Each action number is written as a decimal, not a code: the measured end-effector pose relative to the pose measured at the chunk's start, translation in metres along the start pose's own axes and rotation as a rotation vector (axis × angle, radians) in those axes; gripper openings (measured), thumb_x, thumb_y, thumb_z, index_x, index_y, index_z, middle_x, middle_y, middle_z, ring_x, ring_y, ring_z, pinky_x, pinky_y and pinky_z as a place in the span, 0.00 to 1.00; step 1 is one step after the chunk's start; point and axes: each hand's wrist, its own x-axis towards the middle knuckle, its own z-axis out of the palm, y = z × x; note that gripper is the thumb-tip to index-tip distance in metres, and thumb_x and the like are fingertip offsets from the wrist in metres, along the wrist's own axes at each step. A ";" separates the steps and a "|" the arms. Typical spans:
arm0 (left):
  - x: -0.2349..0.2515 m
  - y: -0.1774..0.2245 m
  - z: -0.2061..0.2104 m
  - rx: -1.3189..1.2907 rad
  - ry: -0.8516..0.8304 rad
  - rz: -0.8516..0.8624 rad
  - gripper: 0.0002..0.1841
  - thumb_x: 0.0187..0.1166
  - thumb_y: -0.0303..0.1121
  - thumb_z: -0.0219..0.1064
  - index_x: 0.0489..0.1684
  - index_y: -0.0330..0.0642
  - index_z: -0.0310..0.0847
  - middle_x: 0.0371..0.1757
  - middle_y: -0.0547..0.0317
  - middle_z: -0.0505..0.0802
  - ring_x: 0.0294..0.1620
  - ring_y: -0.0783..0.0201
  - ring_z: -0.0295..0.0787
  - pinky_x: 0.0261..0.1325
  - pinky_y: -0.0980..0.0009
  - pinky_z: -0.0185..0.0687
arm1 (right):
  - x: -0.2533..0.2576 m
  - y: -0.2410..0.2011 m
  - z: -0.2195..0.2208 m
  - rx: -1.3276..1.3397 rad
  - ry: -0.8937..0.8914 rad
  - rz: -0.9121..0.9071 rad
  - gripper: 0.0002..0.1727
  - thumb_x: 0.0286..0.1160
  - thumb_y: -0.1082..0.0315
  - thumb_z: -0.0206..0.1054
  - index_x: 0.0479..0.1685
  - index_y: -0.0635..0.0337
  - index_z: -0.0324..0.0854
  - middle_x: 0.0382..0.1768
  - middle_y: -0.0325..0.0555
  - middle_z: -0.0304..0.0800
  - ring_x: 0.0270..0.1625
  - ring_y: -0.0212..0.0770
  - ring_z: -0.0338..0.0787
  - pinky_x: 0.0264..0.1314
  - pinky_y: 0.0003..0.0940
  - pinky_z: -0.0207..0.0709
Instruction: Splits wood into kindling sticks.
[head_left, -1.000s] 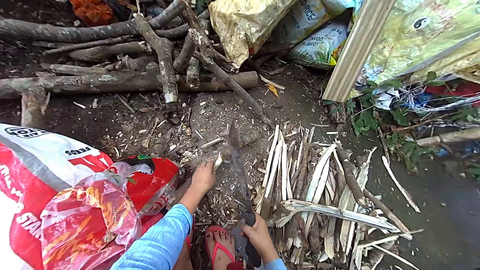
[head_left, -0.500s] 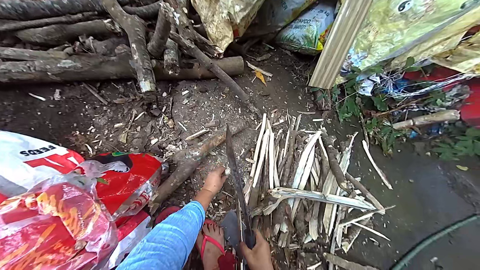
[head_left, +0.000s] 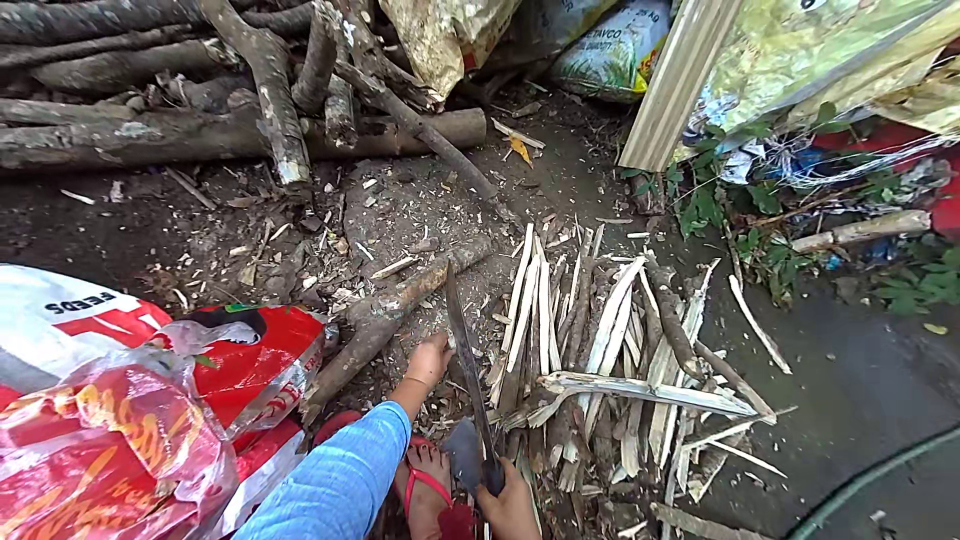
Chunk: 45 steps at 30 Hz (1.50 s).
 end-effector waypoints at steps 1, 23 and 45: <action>-0.002 0.003 -0.003 0.010 0.004 0.003 0.17 0.89 0.31 0.61 0.64 0.24 0.81 0.65 0.31 0.89 0.70 0.39 0.86 0.79 0.48 0.74 | -0.001 -0.001 -0.001 0.001 0.004 -0.006 0.28 0.63 0.71 0.74 0.64 0.77 0.79 0.38 0.65 0.90 0.41 0.58 0.91 0.51 0.59 0.83; -0.014 0.025 -0.017 0.059 0.102 0.244 0.17 0.87 0.30 0.62 0.64 0.24 0.84 0.64 0.30 0.90 0.69 0.36 0.88 0.77 0.45 0.76 | -0.016 -0.001 -0.007 -0.056 0.122 -0.036 0.26 0.64 0.70 0.75 0.61 0.79 0.81 0.36 0.69 0.91 0.40 0.63 0.93 0.49 0.62 0.84; -0.083 -0.048 -0.036 -0.081 0.285 -0.107 0.30 0.82 0.27 0.68 0.84 0.29 0.66 0.79 0.32 0.80 0.83 0.40 0.75 0.88 0.50 0.64 | 0.001 0.006 0.000 0.109 0.231 -0.142 0.26 0.61 0.71 0.75 0.59 0.79 0.82 0.33 0.65 0.90 0.36 0.55 0.92 0.47 0.55 0.84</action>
